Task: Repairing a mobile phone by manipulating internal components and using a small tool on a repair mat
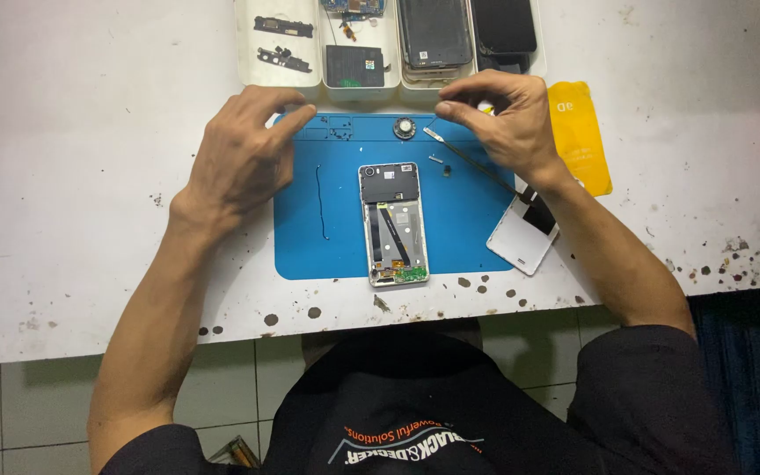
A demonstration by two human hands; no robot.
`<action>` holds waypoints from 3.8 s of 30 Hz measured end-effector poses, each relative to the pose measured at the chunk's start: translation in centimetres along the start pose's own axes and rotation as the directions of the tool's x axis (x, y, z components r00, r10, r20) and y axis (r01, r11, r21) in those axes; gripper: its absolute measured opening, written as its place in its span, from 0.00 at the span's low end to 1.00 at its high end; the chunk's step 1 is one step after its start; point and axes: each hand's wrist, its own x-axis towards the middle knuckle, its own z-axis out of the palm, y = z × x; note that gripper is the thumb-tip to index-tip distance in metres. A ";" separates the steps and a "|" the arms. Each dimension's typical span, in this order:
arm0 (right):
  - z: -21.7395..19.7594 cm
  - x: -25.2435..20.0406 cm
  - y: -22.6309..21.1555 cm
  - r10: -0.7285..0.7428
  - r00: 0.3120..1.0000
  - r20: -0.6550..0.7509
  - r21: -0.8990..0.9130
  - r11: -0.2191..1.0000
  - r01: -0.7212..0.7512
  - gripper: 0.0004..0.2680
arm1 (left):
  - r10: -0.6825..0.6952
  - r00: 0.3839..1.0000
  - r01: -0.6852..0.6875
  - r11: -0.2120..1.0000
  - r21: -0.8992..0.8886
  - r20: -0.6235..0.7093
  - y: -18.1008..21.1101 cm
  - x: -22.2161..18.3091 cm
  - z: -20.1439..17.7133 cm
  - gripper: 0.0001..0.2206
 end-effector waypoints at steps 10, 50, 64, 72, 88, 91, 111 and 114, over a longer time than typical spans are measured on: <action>2.5 -1.3 1.7 -0.089 0.987 0.132 -0.354 0.926 0.131 0.05 | -0.022 1.000 0.021 0.999 0.042 0.013 -1.0 -0.7 0.3 0.16; -0.5 2.9 -6.2 0.474 0.735 0.485 -0.539 0.824 -0.176 0.21 | -0.256 0.953 0.250 0.967 0.057 0.163 -0.1 0.2 -0.7 0.15; 1.6 1.0 -3.7 0.321 0.837 0.443 -0.717 0.687 0.116 0.16 | -0.236 0.965 0.231 0.972 0.047 0.118 -0.8 -0.5 -0.1 0.16; 1.8 -0.5 -1.9 0.285 0.841 0.459 -0.824 0.490 0.284 0.17 | -0.044 0.999 0.044 0.999 -0.009 -0.015 -1.4 -0.8 0.3 0.16; 0.0 1.8 -4.6 0.520 0.727 0.447 -0.750 0.661 -0.011 0.11 | -0.047 0.999 0.046 0.998 0.035 0.014 -1.9 -1.1 0.3 0.11; 2.0 2.3 -4.2 0.089 0.945 0.316 -0.549 0.829 0.106 0.07 | -0.041 0.999 0.040 0.998 0.040 0.010 -1.9 -1.1 0.2 0.10; 8.6 4.8 -0.2 -0.184 0.926 0.330 -0.359 0.883 0.303 0.04 | -0.033 0.999 0.033 0.998 0.044 -0.017 -2.1 -1.2 0.0 0.11; 8.5 4.7 -0.3 -0.181 0.926 0.332 -0.372 0.877 0.305 0.05 | -0.032 0.999 0.033 0.998 0.049 -0.011 -2.2 -1.2 0.1 0.10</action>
